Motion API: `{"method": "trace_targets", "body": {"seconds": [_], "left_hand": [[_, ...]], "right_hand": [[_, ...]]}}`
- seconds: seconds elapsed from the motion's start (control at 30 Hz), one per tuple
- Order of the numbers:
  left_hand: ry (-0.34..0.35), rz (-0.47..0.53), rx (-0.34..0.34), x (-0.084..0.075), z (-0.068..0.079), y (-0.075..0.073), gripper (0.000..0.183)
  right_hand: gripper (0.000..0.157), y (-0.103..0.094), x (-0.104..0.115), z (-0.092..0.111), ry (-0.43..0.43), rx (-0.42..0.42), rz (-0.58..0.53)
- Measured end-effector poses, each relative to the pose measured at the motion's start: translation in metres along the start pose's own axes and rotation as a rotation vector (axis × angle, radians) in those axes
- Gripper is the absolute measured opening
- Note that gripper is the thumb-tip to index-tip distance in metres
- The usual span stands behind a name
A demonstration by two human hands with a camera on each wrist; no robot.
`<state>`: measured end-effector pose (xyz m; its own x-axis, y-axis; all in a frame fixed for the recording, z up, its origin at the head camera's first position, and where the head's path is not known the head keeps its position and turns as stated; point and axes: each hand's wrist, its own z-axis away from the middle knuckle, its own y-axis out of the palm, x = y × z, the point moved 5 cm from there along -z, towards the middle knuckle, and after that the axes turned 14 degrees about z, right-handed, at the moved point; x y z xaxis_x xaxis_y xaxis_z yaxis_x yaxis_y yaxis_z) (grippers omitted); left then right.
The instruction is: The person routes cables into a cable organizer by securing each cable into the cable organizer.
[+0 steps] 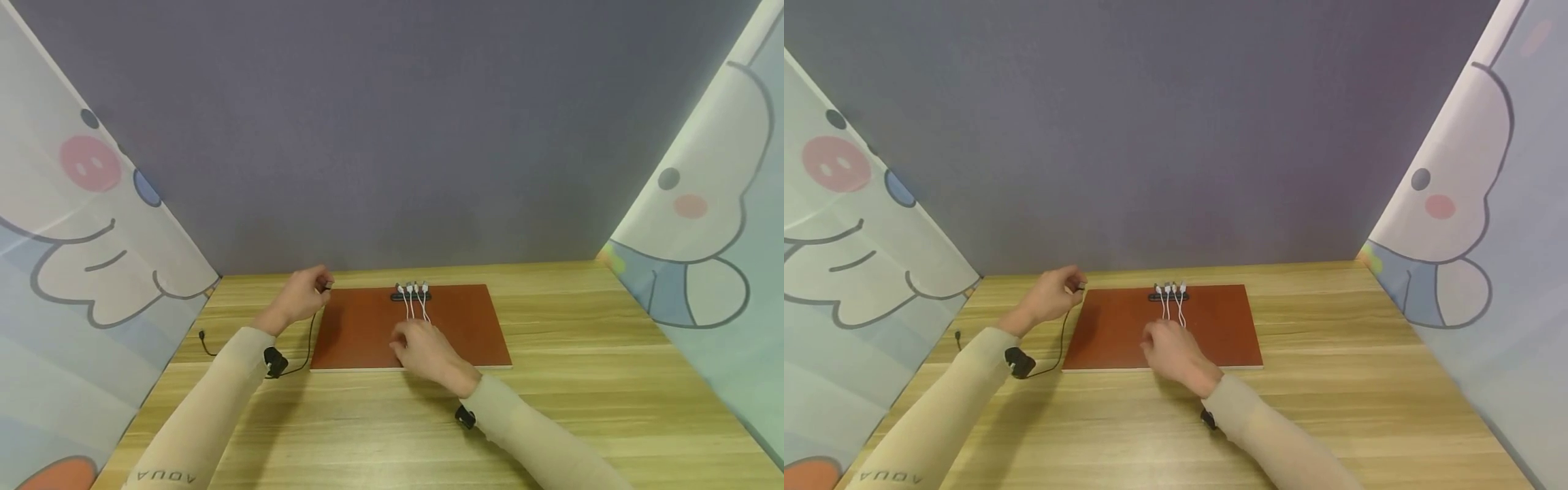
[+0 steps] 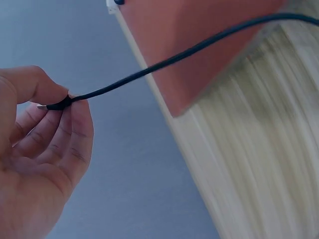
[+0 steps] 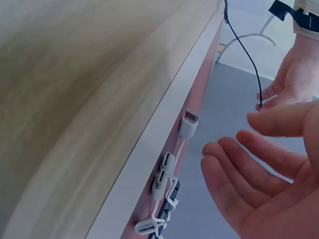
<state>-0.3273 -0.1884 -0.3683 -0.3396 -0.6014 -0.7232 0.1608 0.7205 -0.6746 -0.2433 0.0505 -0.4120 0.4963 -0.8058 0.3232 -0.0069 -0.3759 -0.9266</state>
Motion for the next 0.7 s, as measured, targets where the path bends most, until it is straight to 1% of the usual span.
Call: {"method": "trace_targets", "body": {"seconds": [0.2,0.43,0.57,0.7], "left_hand": [[0.007,0.059,-0.011,-0.015,-0.002,0.002,0.019],[0.051,0.101,0.005,-0.036,-0.005,0.009,0.019],[0.066,0.130,-0.004,-0.046,-0.006,0.013,0.018],[0.077,0.152,-0.017,-0.054,-0.007,0.017,0.017]], "right_hand": [[0.015,0.003,0.002,-0.004,-0.011,0.032,-0.089],[0.023,0.004,0.006,-0.010,-0.024,0.030,-0.141],[0.026,0.005,0.009,-0.013,-0.018,0.046,-0.188],[0.027,0.005,0.011,-0.016,-0.027,0.029,-0.251]]}}
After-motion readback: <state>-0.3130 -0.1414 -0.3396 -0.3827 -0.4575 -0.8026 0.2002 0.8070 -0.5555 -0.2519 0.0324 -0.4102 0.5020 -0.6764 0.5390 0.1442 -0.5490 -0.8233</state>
